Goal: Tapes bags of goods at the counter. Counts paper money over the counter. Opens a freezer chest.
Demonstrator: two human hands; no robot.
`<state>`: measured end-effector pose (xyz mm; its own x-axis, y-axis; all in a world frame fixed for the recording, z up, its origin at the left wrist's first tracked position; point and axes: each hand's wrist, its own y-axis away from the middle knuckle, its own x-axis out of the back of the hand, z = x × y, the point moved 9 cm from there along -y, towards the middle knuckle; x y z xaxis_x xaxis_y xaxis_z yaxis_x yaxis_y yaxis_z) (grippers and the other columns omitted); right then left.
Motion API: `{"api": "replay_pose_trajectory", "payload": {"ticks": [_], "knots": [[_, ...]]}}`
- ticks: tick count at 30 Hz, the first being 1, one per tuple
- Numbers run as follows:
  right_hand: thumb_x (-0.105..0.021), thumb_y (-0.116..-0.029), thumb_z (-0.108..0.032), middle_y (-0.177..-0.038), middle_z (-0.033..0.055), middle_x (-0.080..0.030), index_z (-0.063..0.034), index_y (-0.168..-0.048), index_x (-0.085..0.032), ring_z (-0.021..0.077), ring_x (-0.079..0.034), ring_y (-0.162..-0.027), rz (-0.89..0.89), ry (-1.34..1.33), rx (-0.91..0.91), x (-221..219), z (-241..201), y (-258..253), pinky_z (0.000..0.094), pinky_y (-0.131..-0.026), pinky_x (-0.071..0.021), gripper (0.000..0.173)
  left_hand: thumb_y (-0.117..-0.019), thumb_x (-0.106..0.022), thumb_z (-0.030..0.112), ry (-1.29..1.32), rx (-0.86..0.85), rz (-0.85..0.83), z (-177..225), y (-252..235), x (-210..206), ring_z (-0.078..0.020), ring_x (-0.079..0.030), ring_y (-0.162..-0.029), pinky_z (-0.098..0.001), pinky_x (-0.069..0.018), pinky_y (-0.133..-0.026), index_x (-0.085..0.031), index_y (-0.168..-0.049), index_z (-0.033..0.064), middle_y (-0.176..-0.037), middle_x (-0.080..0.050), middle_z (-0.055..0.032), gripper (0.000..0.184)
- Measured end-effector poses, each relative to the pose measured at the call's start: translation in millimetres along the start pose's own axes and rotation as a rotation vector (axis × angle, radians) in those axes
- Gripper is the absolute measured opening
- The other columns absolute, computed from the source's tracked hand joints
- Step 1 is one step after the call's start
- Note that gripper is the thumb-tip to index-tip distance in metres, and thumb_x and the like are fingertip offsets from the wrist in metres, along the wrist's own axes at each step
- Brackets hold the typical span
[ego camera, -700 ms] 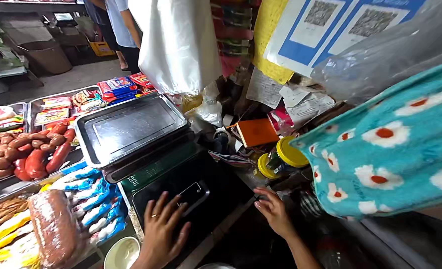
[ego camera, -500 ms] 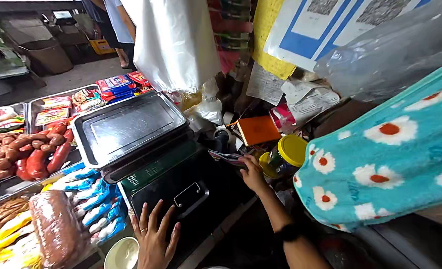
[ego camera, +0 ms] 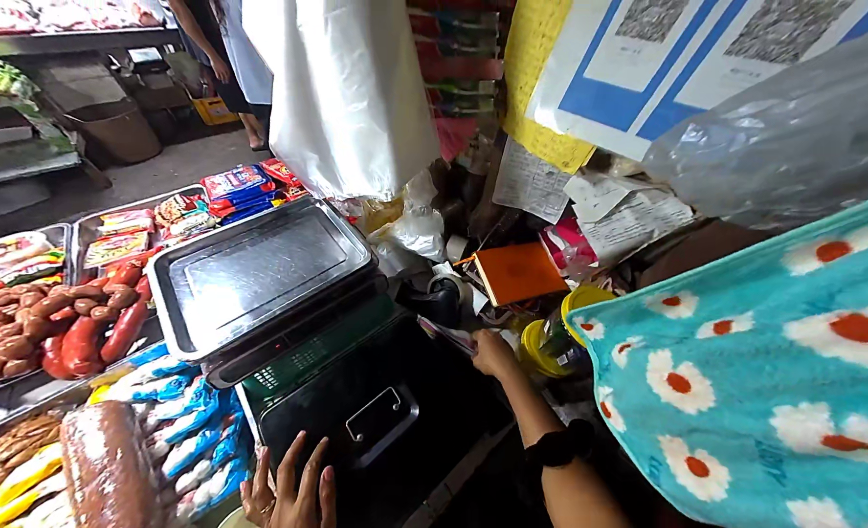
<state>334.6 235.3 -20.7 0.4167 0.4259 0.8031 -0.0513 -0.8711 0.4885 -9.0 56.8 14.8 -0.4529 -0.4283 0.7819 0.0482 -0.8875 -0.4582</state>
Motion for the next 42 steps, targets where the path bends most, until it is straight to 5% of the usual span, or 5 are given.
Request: {"api": "replay_pose_trajectory", "payload": {"ticks": [4, 11, 29, 35, 42], "knots": [[-0.070, -0.0972, -0.028, -0.138, 0.0276, -0.059, 0.0065, -0.139, -0.055, 0.0384, -0.056, -0.131, 0.166, -0.370, -0.062, 38, -1, -51, 0.0525, -0.112, -0.0420, 0.056, -0.1073, -0.033, 0.041, 0.026, 0.006, 0.004, -4, 0, -1, -0.0593, -0.035, -0.140, -0.0724, -0.0145, -0.113, -0.073, -0.119, 0.0129, -0.135, -0.062, -0.0248, 0.051], [-0.098, -0.0656, -0.033, -0.146, 0.0308, -0.049, 0.0088, -0.146, -0.041, 0.0390, -0.048, -0.137, 0.279, -0.853, -0.267, -26, 7, -118, 0.0531, -0.114, -0.0402, 0.108, -0.1061, -0.037, 0.038, 0.035, 0.042, 0.018, -5, 1, 2, -0.0581, -0.036, -0.141, -0.0747, -0.0177, -0.111, -0.074, -0.118, 0.0166, -0.137, -0.063, -0.0215, 0.044], [-0.092, -0.0547, -0.021, -0.131, 0.0298, -0.063, 0.0025, -0.135, -0.061, 0.0511, -0.058, -0.123, 0.898, -0.182, 0.626, 86, -70, 9, 0.0667, -0.104, -0.0435, 0.090, -0.1027, -0.051, 0.030, 0.133, 0.085, 0.075, -9, 2, 1, -0.0569, -0.044, -0.136, -0.0809, -0.0184, -0.108, -0.077, -0.116, 0.0174, -0.134, -0.066, -0.0190, 0.032], [-0.083, -0.0566, -0.035, -0.157, 0.0476, -0.014, -0.0058, -0.125, -0.068, 0.0709, -0.025, -0.139, 1.229, 0.005, 0.787, 125, -81, 74, 0.0695, -0.108, -0.0381, 0.076, -0.1034, -0.049, 0.032, 0.144, 0.071, 0.078, -8, 2, 2, -0.0563, -0.043, -0.137, -0.0799, -0.0196, -0.109, -0.077, -0.116, 0.0177, -0.135, -0.065, -0.0185, 0.033], [-0.091, -0.0614, -0.034, -0.129, 0.0323, -0.062, 0.0144, -0.133, -0.052, 0.0404, -0.062, -0.121, 1.193, -0.426, 0.871, 167, -159, 129, 0.0516, -0.104, -0.0492, 0.095, -0.1026, -0.049, 0.035, 0.125, 0.061, 0.106, -10, 2, 1, -0.0535, -0.047, -0.136, -0.0791, -0.0237, -0.108, -0.077, -0.114, 0.0195, -0.133, -0.067, -0.0160, 0.034]]}}
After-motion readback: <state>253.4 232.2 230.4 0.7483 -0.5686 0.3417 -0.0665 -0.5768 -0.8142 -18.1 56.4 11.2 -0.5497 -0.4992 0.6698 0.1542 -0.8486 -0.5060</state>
